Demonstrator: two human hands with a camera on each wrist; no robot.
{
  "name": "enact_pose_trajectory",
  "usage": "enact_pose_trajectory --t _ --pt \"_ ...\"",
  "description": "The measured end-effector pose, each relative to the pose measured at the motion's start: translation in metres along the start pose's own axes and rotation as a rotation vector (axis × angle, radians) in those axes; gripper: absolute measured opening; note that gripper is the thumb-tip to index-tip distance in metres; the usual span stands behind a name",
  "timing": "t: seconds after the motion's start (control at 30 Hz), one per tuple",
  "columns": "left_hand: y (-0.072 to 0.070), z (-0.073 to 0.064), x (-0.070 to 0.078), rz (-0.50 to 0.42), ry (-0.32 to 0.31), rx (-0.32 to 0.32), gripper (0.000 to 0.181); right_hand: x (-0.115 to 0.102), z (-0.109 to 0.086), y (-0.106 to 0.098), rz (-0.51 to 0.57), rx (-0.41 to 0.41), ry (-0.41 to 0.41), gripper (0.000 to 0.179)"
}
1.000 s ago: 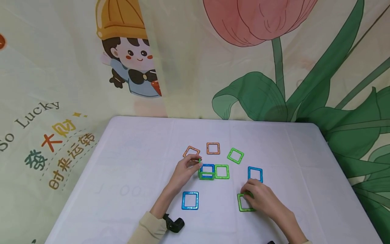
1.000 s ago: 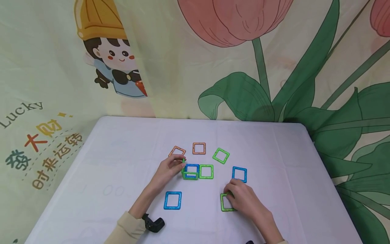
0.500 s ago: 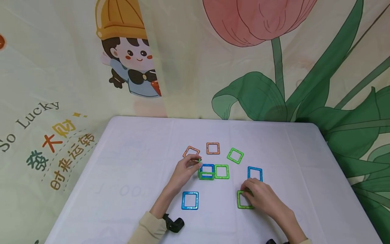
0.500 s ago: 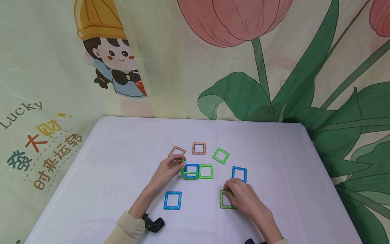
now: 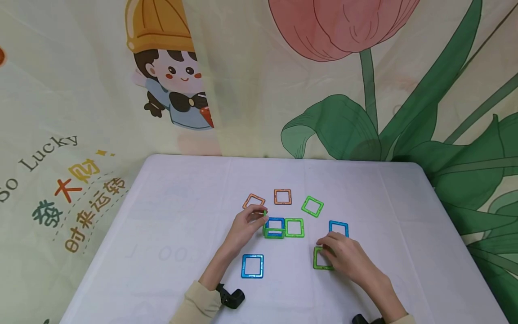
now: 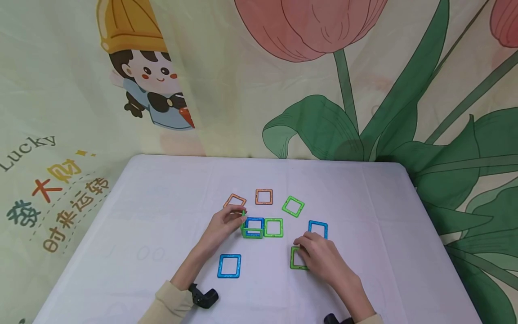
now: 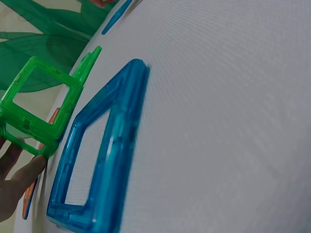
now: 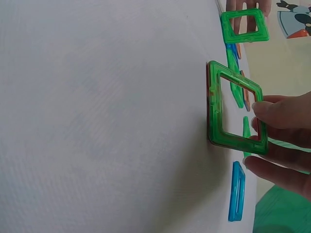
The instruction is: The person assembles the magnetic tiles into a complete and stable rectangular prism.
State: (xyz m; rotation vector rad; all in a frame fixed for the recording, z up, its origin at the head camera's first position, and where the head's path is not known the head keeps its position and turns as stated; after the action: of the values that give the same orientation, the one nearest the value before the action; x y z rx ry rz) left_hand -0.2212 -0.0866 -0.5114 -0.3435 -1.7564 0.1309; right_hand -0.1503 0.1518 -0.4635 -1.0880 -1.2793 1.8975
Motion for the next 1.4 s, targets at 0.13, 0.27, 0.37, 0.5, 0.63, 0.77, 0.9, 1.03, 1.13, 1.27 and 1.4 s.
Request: enact_pose_trajectory --t 0.13,0.27,0.37,0.5,0.63,0.77,0.9,1.03,1.13,1.27,1.4 --pt "0.000 0.000 0.000 -0.003 0.002 0.000 0.032 -0.003 0.001 -0.005 0.004 0.021 -0.009 0.021" --pt "0.000 0.000 0.001 -0.008 0.002 -0.002 0.032 -0.005 0.002 -0.010 0.016 0.044 -0.019 0.021" --pt "0.000 0.000 0.000 -0.010 -0.001 -0.003 0.032 -0.006 0.002 -0.013 0.021 0.068 -0.038 0.022" --pt "0.000 0.001 0.000 -0.006 -0.001 -0.003 0.032 -0.008 0.002 -0.017 0.023 0.109 -0.079 0.024" --pt "0.001 0.001 0.000 -0.011 -0.001 -0.002 0.032 -0.011 0.001 -0.021 0.035 0.156 -0.124 0.026" --pt "0.000 0.001 0.000 -0.015 -0.002 0.001 0.032 -0.013 0.002 -0.022 0.037 0.176 -0.146 0.026" --pt "0.000 0.000 0.000 -0.021 -0.001 0.003 0.034 -0.015 0.004 -0.022 0.042 0.191 -0.164 0.027" --pt "0.000 0.001 -0.001 -0.027 0.005 -0.002 0.034 -0.018 0.008 -0.022 0.049 0.208 -0.184 0.026" --pt "0.001 0.001 -0.002 -0.022 0.004 -0.002 0.033 -0.019 0.011 -0.020 0.058 0.204 -0.190 0.026" --pt "0.000 0.002 -0.003 -0.016 -0.002 -0.002 0.033 -0.021 0.016 -0.019 0.059 0.199 -0.192 0.025" --pt "0.000 0.002 -0.004 -0.014 -0.005 -0.001 0.032 -0.025 0.023 -0.019 0.050 0.206 -0.208 0.024"
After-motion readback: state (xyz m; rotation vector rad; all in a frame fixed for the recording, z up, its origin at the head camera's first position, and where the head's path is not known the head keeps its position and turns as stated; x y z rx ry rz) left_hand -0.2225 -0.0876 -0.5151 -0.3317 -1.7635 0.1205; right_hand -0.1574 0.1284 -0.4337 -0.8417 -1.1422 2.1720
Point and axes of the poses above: each hand's wrist, its own z-axis towards the middle knuckle, its own y-axis out of the palm, x = y × z, the point moved 10 cm from there along z, towards the middle knuckle, and after that the axes turned 6 degrees about -y, right-handed, at the moved point
